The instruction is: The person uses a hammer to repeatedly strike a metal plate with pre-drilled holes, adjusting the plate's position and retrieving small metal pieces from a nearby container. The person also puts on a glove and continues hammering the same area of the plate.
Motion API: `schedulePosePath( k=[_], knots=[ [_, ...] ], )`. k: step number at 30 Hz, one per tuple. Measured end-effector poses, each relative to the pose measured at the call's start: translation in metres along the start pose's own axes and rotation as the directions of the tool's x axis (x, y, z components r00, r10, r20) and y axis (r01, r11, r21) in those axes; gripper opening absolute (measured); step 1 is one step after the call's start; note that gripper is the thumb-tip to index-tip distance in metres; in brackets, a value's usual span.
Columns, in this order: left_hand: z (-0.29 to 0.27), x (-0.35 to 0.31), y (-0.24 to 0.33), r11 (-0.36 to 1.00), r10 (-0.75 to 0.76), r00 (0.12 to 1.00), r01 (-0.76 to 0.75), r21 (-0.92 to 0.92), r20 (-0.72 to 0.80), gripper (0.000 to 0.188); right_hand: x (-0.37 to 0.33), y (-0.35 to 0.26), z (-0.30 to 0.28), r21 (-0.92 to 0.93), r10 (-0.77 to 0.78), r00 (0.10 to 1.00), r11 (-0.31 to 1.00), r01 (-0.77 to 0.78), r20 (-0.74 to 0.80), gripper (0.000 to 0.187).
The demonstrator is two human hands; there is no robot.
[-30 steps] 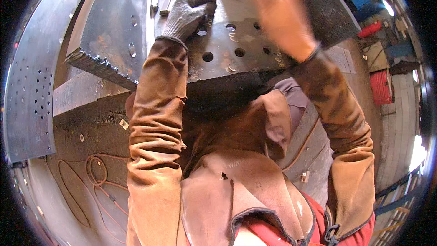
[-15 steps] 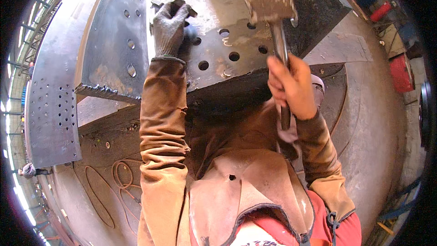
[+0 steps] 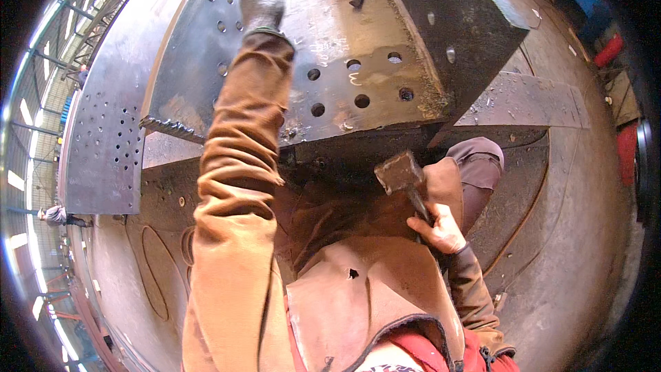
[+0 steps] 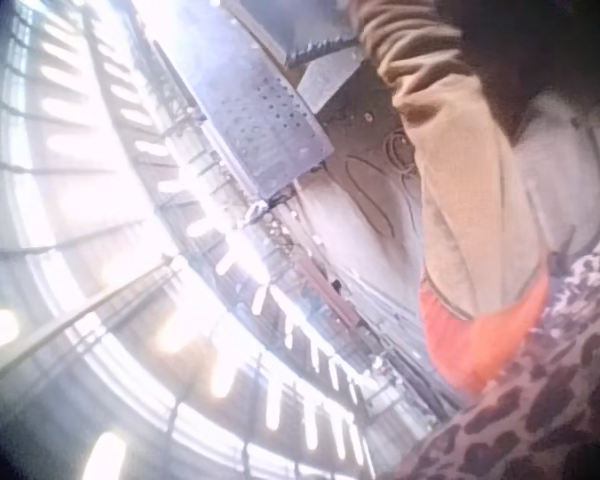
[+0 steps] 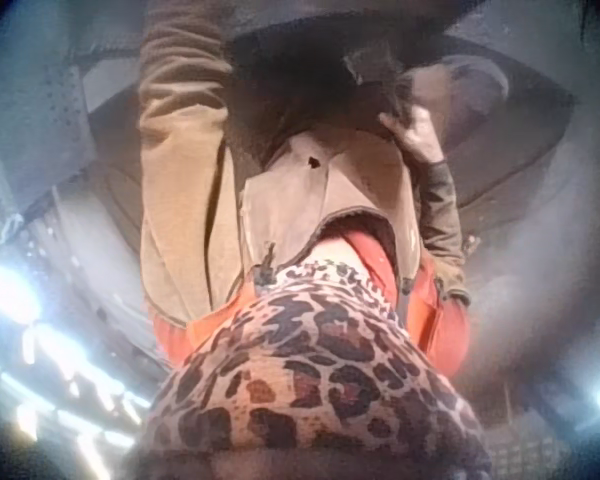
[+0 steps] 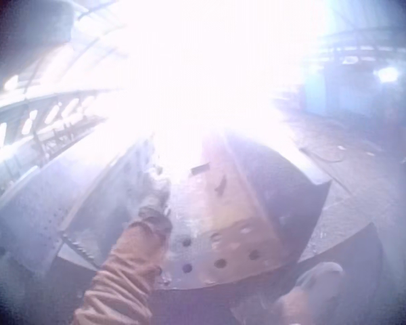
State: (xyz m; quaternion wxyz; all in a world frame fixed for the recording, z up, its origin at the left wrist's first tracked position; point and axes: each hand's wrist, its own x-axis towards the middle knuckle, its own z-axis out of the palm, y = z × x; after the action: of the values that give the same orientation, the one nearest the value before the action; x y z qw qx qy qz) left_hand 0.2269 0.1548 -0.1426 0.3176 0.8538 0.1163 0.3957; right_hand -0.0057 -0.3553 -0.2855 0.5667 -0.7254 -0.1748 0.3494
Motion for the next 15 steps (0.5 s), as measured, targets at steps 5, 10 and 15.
schedulePosePath(
  k=[5,10,15],
  knots=[
    [-0.003,0.036,-0.039,0.934,-0.056,0.998,0.038,0.355,0.042,0.031,0.001,0.022,-0.004,-0.054,0.133,0.990,0.990,-0.130,0.049,0.036],
    [0.018,0.049,-0.053,0.855,-0.192,0.968,0.084,0.512,0.163,0.030,0.009,0.026,-0.005,0.108,0.042,0.999,0.993,-0.043,0.014,0.039],
    [0.070,0.029,-0.092,0.776,-0.330,0.896,0.077,0.627,0.298,0.029,0.011,0.054,-0.009,-0.044,0.089,0.994,0.995,-0.086,0.057,0.047]
  ],
)
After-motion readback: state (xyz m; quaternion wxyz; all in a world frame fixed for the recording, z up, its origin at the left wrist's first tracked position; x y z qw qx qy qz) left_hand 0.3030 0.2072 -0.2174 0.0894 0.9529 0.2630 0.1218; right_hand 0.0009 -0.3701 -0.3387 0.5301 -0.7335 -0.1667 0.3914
